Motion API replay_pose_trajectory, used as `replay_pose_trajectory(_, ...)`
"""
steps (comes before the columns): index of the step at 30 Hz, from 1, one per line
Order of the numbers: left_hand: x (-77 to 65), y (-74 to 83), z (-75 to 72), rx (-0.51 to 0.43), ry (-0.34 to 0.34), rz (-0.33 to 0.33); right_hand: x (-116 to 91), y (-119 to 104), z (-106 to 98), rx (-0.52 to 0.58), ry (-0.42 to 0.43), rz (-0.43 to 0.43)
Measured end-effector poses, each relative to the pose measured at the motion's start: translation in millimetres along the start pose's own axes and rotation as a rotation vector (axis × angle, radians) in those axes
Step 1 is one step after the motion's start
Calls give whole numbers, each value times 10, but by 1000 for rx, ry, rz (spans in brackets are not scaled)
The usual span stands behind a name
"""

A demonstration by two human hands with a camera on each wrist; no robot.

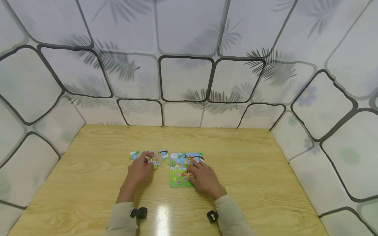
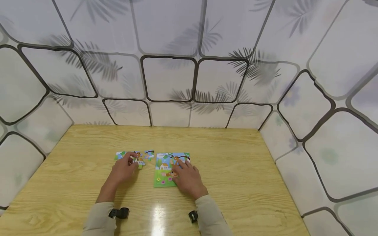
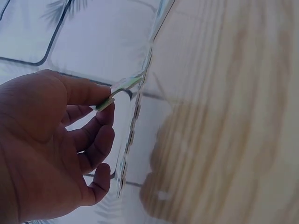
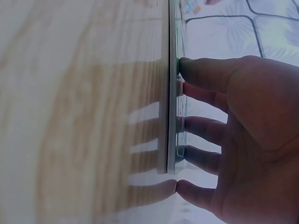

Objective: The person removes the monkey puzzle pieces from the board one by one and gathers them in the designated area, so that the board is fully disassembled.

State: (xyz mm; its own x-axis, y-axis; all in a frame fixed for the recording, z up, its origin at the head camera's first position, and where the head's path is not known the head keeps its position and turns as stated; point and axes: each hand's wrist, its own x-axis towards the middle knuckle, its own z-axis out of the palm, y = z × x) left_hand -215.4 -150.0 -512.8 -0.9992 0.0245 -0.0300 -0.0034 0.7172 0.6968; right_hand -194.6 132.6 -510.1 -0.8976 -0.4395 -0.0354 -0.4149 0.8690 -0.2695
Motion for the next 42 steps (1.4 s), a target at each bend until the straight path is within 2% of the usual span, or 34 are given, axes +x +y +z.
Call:
replay_pose_trajectory(10, -78, -129, -235, 118, -2, -101, -12, -2, -18, -11, -4, 0)
replay_pose_trajectory(15, -134, -208, -324, 170, 29, -165, -17, -2, -25, -6, -10, 6)
replay_pose_trajectory(27, -145, -355, -435, 250, 41, -313, -24, -5, -50, 20, -36, 19)
replay_pose_trajectory(34, -140, -319, -435, 277, 35, -326, -24, -4, -48, 14, -40, 25)
replay_pose_trajectory(37, -153, -303, -429, 258, 48, -328, -30, -15, -56, 25, -39, 25)
replay_pose_trajectory(42, -163, -254, -383, 183, 81, -266, -29, -31, -51, 40, -33, 24)
